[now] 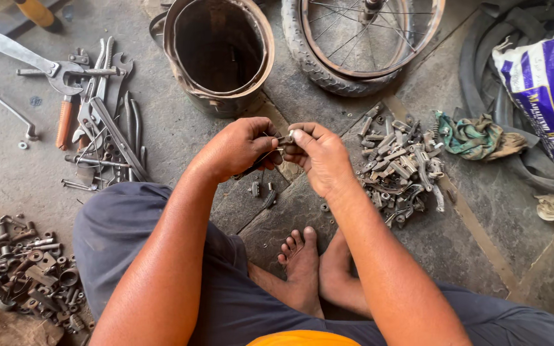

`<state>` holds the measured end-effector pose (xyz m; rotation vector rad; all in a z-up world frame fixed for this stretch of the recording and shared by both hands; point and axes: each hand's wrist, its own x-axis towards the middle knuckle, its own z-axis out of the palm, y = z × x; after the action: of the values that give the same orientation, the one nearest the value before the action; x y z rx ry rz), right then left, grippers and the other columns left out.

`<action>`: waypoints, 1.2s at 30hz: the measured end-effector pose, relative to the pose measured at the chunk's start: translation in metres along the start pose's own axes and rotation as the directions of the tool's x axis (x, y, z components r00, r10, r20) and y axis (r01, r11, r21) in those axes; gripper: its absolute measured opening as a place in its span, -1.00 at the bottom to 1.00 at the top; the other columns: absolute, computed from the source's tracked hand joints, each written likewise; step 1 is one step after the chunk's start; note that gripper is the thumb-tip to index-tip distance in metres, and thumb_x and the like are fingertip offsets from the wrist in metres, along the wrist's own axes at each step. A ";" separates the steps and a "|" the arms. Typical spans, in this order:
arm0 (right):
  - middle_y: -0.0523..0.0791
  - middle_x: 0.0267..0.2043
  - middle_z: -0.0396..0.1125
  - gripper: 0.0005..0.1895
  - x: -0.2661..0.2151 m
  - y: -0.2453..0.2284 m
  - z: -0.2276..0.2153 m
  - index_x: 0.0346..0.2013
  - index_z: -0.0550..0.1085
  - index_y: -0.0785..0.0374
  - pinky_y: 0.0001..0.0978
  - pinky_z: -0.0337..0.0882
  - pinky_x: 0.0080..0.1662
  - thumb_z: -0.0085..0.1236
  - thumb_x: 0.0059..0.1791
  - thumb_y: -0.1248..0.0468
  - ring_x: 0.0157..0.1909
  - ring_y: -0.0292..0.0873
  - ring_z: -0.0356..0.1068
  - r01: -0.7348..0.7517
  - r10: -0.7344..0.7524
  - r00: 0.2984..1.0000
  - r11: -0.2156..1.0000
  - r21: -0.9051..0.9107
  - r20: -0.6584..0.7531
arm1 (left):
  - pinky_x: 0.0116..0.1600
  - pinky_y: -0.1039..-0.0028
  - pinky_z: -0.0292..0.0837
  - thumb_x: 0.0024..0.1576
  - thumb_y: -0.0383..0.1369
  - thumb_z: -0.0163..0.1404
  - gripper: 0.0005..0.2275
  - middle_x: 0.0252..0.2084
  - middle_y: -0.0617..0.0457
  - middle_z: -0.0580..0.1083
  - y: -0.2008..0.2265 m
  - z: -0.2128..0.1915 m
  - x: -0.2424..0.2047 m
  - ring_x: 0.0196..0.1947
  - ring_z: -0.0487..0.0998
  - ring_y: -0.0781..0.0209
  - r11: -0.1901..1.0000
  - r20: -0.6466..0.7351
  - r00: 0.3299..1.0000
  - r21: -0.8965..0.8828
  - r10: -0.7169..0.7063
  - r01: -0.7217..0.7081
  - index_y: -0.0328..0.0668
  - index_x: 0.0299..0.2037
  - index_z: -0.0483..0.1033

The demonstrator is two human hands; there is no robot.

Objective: The person sits on the floor and sorts small metal parts from a container onto the ground. They pick up individual pieces, inspect them, and place them into piles or back into the container.

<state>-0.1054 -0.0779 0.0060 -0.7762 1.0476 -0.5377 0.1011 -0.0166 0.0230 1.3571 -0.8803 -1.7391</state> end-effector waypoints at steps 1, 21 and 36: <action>-0.08 -0.22 0.44 -0.83 -0.002 -0.001 0.001 -0.04 0.49 0.34 -0.31 0.51 -0.12 0.11 0.10 0.32 -0.23 -0.20 0.46 -0.012 0.012 1.000 1.000 -0.002 0.019 | -0.31 0.46 0.60 0.23 -0.41 -0.01 -0.87 -0.39 -0.02 0.59 0.000 0.001 0.001 -0.41 0.63 0.29 1.000 -0.010 1.000 0.022 0.006 -0.006 -0.36 -0.18 0.50; -0.06 -0.20 0.46 -0.80 -0.020 -0.025 0.001 -0.03 0.49 0.43 -0.27 0.56 -0.06 0.06 0.09 0.38 -0.22 -0.19 0.47 0.026 -0.024 1.000 0.992 -0.121 0.017 | -0.17 0.22 0.52 0.16 -0.40 0.07 -0.90 -0.28 -0.08 0.61 0.020 0.017 -0.014 -0.25 0.65 -0.06 0.797 -0.186 0.873 0.524 0.451 -0.300 -0.23 -0.18 0.53; 0.00 -0.16 0.46 -0.77 -0.074 -0.096 0.045 -0.15 0.53 0.31 -0.29 0.42 -0.02 0.26 -0.10 0.46 -0.07 -0.09 0.42 0.336 -0.458 0.808 -0.160 -0.928 0.372 | -0.03 0.21 0.40 0.18 -0.46 0.05 -0.92 -0.27 -0.03 0.48 0.019 0.051 -0.020 -0.17 0.50 -0.05 0.416 -0.081 0.537 0.732 0.839 -0.540 -0.21 -0.16 0.47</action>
<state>-0.0982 -0.0712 0.1352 -2.5856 1.1720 -0.2118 0.0571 -0.0044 0.0587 1.3609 -1.5680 -0.3834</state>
